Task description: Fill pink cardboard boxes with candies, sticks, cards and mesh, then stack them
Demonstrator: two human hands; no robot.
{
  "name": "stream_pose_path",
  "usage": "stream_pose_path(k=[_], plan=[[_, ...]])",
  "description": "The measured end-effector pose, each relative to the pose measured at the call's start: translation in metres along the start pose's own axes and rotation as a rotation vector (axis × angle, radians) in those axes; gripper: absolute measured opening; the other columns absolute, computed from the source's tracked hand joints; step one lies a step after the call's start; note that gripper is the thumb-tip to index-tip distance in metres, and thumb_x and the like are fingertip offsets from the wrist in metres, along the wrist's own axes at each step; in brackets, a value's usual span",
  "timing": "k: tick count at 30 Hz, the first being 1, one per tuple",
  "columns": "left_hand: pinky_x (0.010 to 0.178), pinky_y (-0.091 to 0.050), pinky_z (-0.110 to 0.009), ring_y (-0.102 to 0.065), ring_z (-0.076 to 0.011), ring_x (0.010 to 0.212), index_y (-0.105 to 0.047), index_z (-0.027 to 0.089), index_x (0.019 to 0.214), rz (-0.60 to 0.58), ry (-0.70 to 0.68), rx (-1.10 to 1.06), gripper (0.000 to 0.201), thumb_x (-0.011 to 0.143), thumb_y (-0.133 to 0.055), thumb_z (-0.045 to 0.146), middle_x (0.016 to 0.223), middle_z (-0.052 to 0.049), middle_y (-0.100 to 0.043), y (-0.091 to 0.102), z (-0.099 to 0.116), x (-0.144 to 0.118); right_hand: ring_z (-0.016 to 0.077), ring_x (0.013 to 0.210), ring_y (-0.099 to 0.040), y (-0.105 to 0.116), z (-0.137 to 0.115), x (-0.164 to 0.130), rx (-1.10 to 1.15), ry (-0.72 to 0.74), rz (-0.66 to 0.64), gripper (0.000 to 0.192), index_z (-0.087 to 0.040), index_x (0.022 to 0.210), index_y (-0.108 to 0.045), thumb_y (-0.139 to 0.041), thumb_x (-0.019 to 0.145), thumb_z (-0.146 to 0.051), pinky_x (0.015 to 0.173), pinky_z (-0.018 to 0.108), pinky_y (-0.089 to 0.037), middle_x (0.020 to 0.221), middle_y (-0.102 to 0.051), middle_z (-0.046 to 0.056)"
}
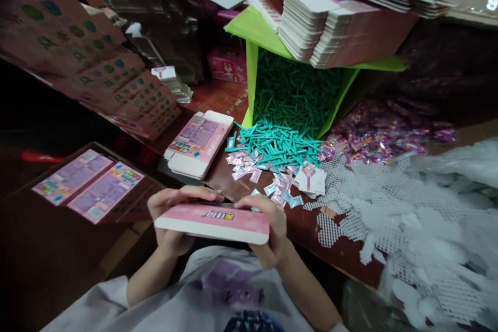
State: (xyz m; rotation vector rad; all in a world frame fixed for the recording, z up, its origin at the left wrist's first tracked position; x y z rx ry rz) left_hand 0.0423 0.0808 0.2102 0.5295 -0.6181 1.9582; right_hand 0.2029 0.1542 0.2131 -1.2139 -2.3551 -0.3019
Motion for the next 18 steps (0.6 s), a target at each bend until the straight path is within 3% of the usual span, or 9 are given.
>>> stream_pose_path(k=[1,3,6,8,10,13,18], plan=[[0.074,-0.052,-0.043,-0.064,-0.0220,0.086,-0.049,0.028,0.109,-0.009,0.036,-0.016,0.027,0.083,-0.054,0.033,0.099,-0.004,-0.067,-0.001,-0.003,0.003,0.0243,0.090,-0.062,0.002,0.002,0.001,-0.003,-0.056,0.029,0.035,-0.025,0.117,-0.052,-0.046,0.087,-0.041,0.078,0.040,-0.050,0.099,-0.064,0.007],[0.071,-0.052,-0.036,-0.063,-0.0217,0.086,-0.058,0.021,0.096,0.000,0.240,-0.017,0.019,0.078,-0.058,0.028,0.096,-0.006,-0.067,-0.002,-0.016,0.006,0.0231,0.091,-0.061,0.006,0.016,0.000,-0.011,-0.223,0.100,0.031,-0.022,0.114,-0.055,-0.046,0.088,-0.037,0.079,0.038,-0.049,0.099,-0.064,0.007],[0.063,-0.048,-0.026,-0.060,-0.0162,0.070,-0.064,0.014,0.081,0.105,0.756,-0.033,0.016,0.069,-0.064,0.025,0.077,-0.003,-0.065,0.001,-0.054,-0.001,0.0214,0.098,-0.059,0.016,0.056,-0.008,-0.026,-0.465,0.217,0.033,-0.021,0.116,-0.055,-0.047,0.087,-0.036,0.083,0.034,-0.047,0.112,-0.061,0.006],[0.057,-0.044,-0.024,-0.057,-0.0136,0.060,-0.065,0.013,0.080,0.183,1.029,-0.138,0.019,0.065,-0.065,0.024,0.068,-0.001,-0.063,0.003,-0.083,-0.014,0.0216,0.097,-0.059,0.023,0.087,-0.019,-0.057,-0.516,0.236,0.033,-0.020,0.111,-0.059,-0.047,0.088,-0.040,0.083,0.033,-0.047,0.110,-0.063,0.007],[0.058,-0.044,-0.025,-0.057,-0.0141,0.059,-0.067,0.011,0.075,0.233,1.167,-0.247,0.019,0.058,-0.066,0.019,0.068,-0.002,-0.064,0.006,-0.108,-0.034,0.0223,0.089,-0.061,0.027,0.112,-0.034,-0.091,-0.529,0.187,0.033,-0.018,0.093,-0.066,-0.049,0.087,-0.044,0.079,0.033,-0.047,0.094,-0.067,0.008],[0.068,-0.046,-0.027,-0.060,-0.0181,0.073,-0.068,0.011,0.066,0.329,1.152,-0.312,0.016,0.053,-0.063,0.018,0.077,-0.005,-0.066,0.011,-0.132,-0.067,0.0223,0.082,-0.062,0.029,0.134,-0.056,-0.096,-0.576,0.143,0.032,-0.017,0.079,-0.069,-0.054,0.084,-0.045,0.074,0.033,-0.047,0.083,-0.069,0.007],[0.073,-0.044,-0.024,-0.058,-0.0167,0.081,-0.069,0.013,0.066,0.352,0.908,-0.153,0.022,0.065,-0.066,0.034,0.085,-0.005,-0.065,0.013,-0.143,-0.093,0.0210,0.085,-0.062,0.030,0.139,-0.064,-0.086,-0.605,0.133,0.025,-0.018,0.083,-0.070,-0.056,0.083,-0.040,0.077,0.031,-0.046,0.087,-0.069,0.006]])
Point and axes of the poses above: each hand's wrist, its own x-axis towards the middle knuckle, its own y-axis out of the back of the hand, z = x × y, the point moved 1 cm from there along x, towards the middle knuckle
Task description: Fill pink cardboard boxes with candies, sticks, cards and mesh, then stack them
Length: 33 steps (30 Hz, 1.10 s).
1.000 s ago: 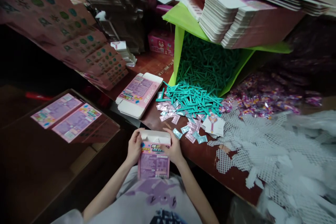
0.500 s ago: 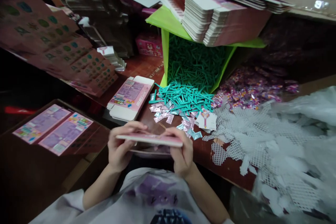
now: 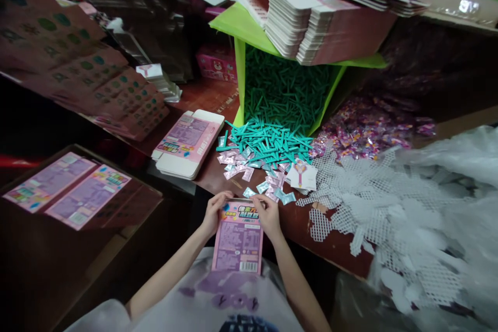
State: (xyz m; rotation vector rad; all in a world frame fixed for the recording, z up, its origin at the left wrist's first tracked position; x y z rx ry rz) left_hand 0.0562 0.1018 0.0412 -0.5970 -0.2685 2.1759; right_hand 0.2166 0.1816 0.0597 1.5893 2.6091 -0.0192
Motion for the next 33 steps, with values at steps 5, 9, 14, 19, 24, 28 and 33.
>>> stream_pose_path(k=[5,9,14,19,24,28,33], plan=[[0.063,-0.043,-0.023,-0.056,-0.0126,0.067,-0.067,0.016,0.087,0.076,0.047,0.084,0.034,0.059,-0.076,0.033,0.077,-0.001,-0.064,-0.005,-0.006,0.003,0.0186,0.083,-0.058,0.005,0.008,0.004,0.064,-0.070,-0.035,0.021,-0.020,0.091,-0.064,-0.059,0.079,-0.036,0.073,0.028,-0.046,0.090,-0.064,0.002],[0.056,-0.042,-0.021,-0.054,-0.0106,0.060,-0.064,0.015,0.084,0.094,0.104,0.127,0.035,0.058,-0.077,0.034,0.072,0.000,-0.061,-0.010,-0.007,0.003,0.0163,0.075,-0.056,0.008,0.022,0.003,0.152,-0.160,-0.003,0.017,-0.020,0.086,-0.062,-0.060,0.076,-0.033,0.067,0.025,-0.044,0.081,-0.060,0.000],[0.055,-0.040,-0.018,-0.052,-0.0089,0.060,-0.063,0.014,0.078,0.035,0.076,0.181,0.025,0.063,-0.073,0.032,0.071,0.001,-0.060,-0.015,-0.006,0.003,0.0153,0.069,-0.054,0.011,0.028,0.003,0.156,-0.194,0.040,0.009,-0.020,0.078,-0.057,-0.056,0.075,-0.028,0.063,0.024,-0.042,0.073,-0.059,-0.002],[0.057,-0.041,-0.020,-0.054,-0.0109,0.063,-0.063,0.015,0.073,-0.061,-0.034,0.308,0.016,0.068,-0.068,0.029,0.073,-0.001,-0.060,-0.012,-0.002,0.001,0.0189,0.086,-0.060,0.017,0.021,0.000,0.248,-0.140,-0.108,0.012,-0.019,0.068,-0.055,-0.062,0.074,-0.027,0.075,0.029,-0.046,0.092,-0.066,0.003],[0.073,-0.044,-0.026,-0.058,-0.0156,0.079,-0.067,0.015,0.073,-0.227,-0.274,0.497,0.014,0.074,-0.067,0.029,0.082,-0.006,-0.061,0.003,0.006,-0.003,0.0241,0.095,-0.062,0.021,0.020,-0.008,0.226,-0.161,-0.157,0.021,-0.019,0.069,-0.060,-0.076,0.065,-0.031,0.082,0.037,-0.048,0.101,-0.067,0.008],[0.069,-0.046,-0.027,-0.059,-0.0171,0.082,-0.071,0.016,0.080,-0.304,-0.270,0.565,0.018,0.075,-0.068,0.033,0.089,-0.008,-0.061,0.012,0.007,-0.011,0.0261,0.096,-0.062,0.019,0.023,-0.008,0.184,-0.175,-0.189,0.025,-0.018,0.061,-0.060,-0.075,0.066,-0.036,0.084,0.039,-0.048,0.102,-0.067,0.010],[0.070,-0.049,-0.027,-0.061,-0.0169,0.084,-0.071,0.020,0.090,-0.392,-0.320,0.754,0.022,0.080,-0.061,0.038,0.093,-0.008,-0.064,0.022,0.038,-0.009,0.0230,0.091,-0.061,0.019,0.011,-0.001,0.029,-0.094,-0.268,0.026,-0.020,0.089,-0.063,-0.073,0.070,-0.035,0.083,0.036,-0.048,0.096,-0.065,0.008]])
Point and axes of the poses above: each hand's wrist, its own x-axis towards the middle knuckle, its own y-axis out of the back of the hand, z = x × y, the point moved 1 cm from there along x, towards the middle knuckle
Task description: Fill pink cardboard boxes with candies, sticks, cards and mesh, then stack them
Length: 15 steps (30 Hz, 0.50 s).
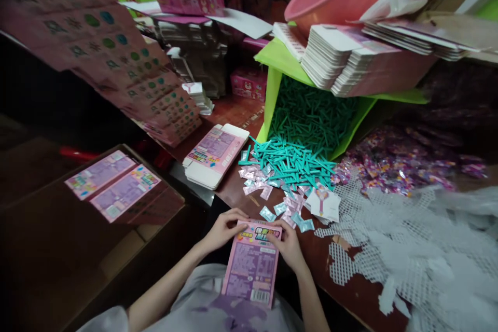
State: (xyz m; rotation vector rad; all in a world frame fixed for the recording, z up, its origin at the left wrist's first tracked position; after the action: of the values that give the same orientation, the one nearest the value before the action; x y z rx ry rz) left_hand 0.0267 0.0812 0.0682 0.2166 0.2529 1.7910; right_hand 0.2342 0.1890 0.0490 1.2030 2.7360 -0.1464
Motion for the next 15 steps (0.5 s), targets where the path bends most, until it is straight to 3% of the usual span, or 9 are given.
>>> stream_pose_path(k=[2,3,6,7,8,10,12,15], plan=[[0.081,-0.048,-0.029,-0.061,-0.0174,0.091,-0.069,0.024,0.100,0.045,-0.087,0.228,0.025,0.083,-0.056,0.038,0.099,-0.006,-0.065,0.035,0.007,0.015,0.0229,0.091,-0.060,0.002,-0.008,0.001,-0.041,0.026,-0.010,0.032,-0.020,0.098,-0.062,-0.073,0.071,-0.034,0.082,0.035,-0.048,0.097,-0.063,0.008],[0.087,-0.046,-0.031,-0.060,-0.0183,0.095,-0.067,0.025,0.103,0.157,-0.115,0.358,0.027,0.084,-0.055,0.039,0.102,-0.006,-0.065,0.059,0.009,0.026,0.0234,0.092,-0.060,0.003,-0.012,0.000,-0.053,0.035,-0.013,0.036,-0.020,0.102,-0.061,-0.073,0.071,-0.034,0.083,0.035,-0.048,0.099,-0.062,0.008],[0.098,-0.038,-0.037,-0.051,-0.0243,0.111,-0.061,0.018,0.112,0.713,-0.010,0.658,0.038,0.086,-0.048,0.042,0.115,-0.011,-0.060,0.139,0.002,0.070,0.0252,0.096,-0.060,0.003,-0.022,-0.002,-0.068,0.021,-0.044,0.046,-0.021,0.109,-0.060,-0.076,0.068,-0.033,0.085,0.037,-0.048,0.105,-0.061,0.009],[0.099,-0.035,-0.040,-0.047,-0.0281,0.116,-0.057,0.015,0.117,0.814,0.084,0.738,0.045,0.085,-0.048,0.045,0.121,-0.015,-0.056,0.161,-0.004,0.084,0.0257,0.096,-0.060,0.002,-0.025,-0.003,-0.064,0.009,-0.064,0.047,-0.020,0.110,-0.061,-0.076,0.067,-0.033,0.085,0.037,-0.049,0.106,-0.061,0.010],[0.097,-0.036,-0.044,-0.045,-0.0323,0.116,-0.054,0.010,0.120,0.852,0.216,0.790,0.052,0.084,-0.049,0.048,0.123,-0.019,-0.052,0.180,-0.013,0.098,0.0263,0.096,-0.060,0.001,-0.027,-0.004,-0.057,-0.004,-0.081,0.047,-0.020,0.110,-0.061,-0.076,0.067,-0.034,0.085,0.038,-0.049,0.107,-0.062,0.011],[0.091,-0.038,-0.045,-0.047,-0.0350,0.110,-0.057,0.005,0.114,0.762,0.401,0.800,0.056,0.083,-0.047,0.051,0.118,-0.024,-0.053,0.202,-0.031,0.118,0.0277,0.096,-0.061,0.000,-0.033,-0.005,-0.044,-0.027,-0.082,0.047,-0.019,0.108,-0.062,-0.077,0.066,-0.034,0.085,0.040,-0.050,0.108,-0.063,0.012],[0.086,-0.041,-0.041,-0.053,-0.0321,0.100,-0.063,0.005,0.099,0.659,0.446,0.771,0.052,0.084,-0.045,0.051,0.107,-0.022,-0.057,0.207,-0.047,0.127,0.0284,0.095,-0.062,0.001,-0.044,-0.005,-0.054,-0.043,-0.056,0.046,-0.019,0.107,-0.064,-0.077,0.065,-0.034,0.084,0.042,-0.051,0.106,-0.064,0.013],[0.082,-0.041,-0.034,-0.055,-0.0260,0.089,-0.066,0.009,0.083,0.624,0.406,0.735,0.048,0.084,-0.044,0.051,0.095,-0.016,-0.059,0.197,-0.060,0.124,0.0287,0.092,-0.064,0.004,-0.071,-0.002,-0.096,-0.002,0.010,0.044,-0.019,0.105,-0.065,-0.077,0.065,-0.034,0.081,0.042,-0.053,0.105,-0.066,0.013]])
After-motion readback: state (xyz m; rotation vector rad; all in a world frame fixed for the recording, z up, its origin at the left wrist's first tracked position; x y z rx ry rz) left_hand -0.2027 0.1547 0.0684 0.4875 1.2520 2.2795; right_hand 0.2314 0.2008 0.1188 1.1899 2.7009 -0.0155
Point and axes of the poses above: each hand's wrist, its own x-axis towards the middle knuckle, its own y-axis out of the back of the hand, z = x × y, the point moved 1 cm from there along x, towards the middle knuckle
